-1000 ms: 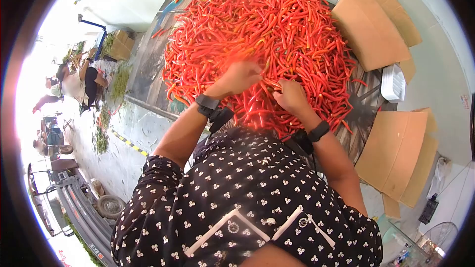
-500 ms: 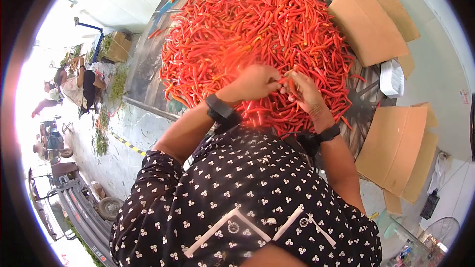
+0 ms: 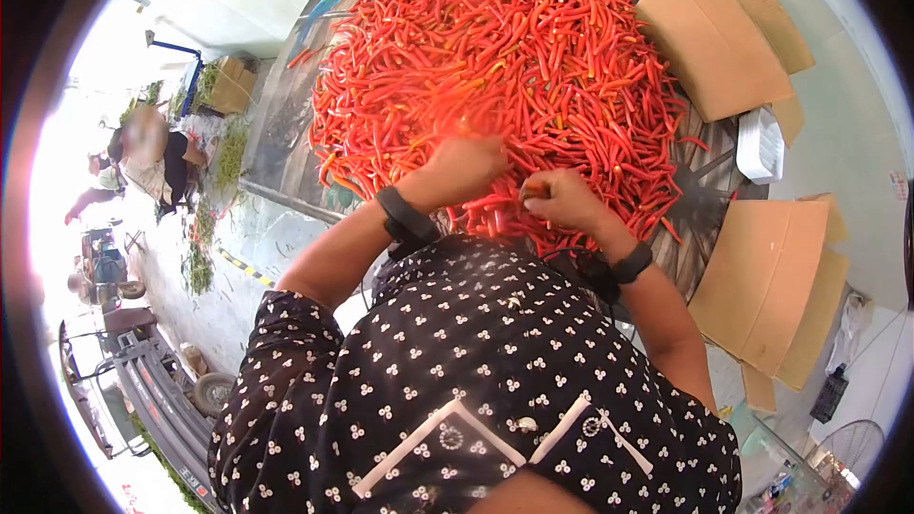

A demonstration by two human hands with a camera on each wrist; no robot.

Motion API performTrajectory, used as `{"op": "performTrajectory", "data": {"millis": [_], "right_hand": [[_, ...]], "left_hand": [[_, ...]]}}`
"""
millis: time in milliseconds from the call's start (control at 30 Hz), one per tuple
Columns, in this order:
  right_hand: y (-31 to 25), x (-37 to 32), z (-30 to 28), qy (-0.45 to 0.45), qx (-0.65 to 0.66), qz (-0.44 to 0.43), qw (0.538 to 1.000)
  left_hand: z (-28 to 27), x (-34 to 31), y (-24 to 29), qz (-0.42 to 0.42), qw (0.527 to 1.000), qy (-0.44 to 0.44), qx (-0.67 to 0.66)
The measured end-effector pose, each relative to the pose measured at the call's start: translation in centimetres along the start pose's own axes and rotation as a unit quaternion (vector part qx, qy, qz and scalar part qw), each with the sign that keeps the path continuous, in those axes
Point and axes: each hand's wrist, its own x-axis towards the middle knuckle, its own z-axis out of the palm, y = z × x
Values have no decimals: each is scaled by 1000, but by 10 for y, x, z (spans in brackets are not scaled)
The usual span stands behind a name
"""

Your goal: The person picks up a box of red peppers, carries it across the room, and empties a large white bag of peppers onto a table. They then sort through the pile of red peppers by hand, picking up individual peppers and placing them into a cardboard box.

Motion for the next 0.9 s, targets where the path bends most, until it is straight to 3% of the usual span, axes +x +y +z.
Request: {"op": "performTrajectory", "data": {"millis": [33, 100, 167, 233, 300, 367, 467, 533, 567, 600, 633, 700, 733, 767, 833, 900], "right_hand": [[4, 1, 6, 0, 1, -1, 1000], [10, 3, 18, -38, -271, -108, 956], [-10, 1, 23, -53, -314, -78, 945], [-6, 4, 29, -43, -425, -107, 898], [-4, 8, 33, -63, -454, -122, 880], [-4, 10, 35, -83, -483, -136, 861], [-4, 12, 33, -104, -483, -166, 854], [-5, 10, 26, -23, -400, -192, 896], [-6, 12, 21, -25, -401, -192, 895], [-7, 15, 14, 49, -161, -110, 980], [-11, 17, 5, 120, 91, -18, 988], [-29, 14, -26, 175, 318, 45, 931], [-26, 16, -34, 164, 480, 31, 861], [-23, 16, -39, 166, 479, 30, 861], [-23, 14, -45, 148, 587, 30, 795], [-24, 14, -46, 136, 596, 28, 791]], "left_hand": [[-5, -4, -1, -21, 999, 20, -13], [-10, -12, -8, -54, 997, 31, -36], [-12, -18, -15, -91, 993, 43, -57], [-13, -20, -22, -106, 979, 86, -153], [-16, -20, -22, -154, 964, 85, -202], [-16, -20, -26, -231, 908, 77, -342], [-4, -18, -34, -206, 872, 100, -432], [-1, -18, -37, -193, 851, 110, -477], [-3, -18, -37, -193, 849, 100, -481], [-4, -18, -36, -194, 847, 90, -486], [-5, -17, -35, -195, 846, 89, -488], [-6, -12, -34, -233, 803, 56, -546], [-7, -9, -32, -231, 804, 55, -546], [-7, -5, -29, -214, 798, 54, -560], [-12, 2, -22, -197, 792, 50, -575], [-20, 11, -12, -185, 772, 13, -607]]}}
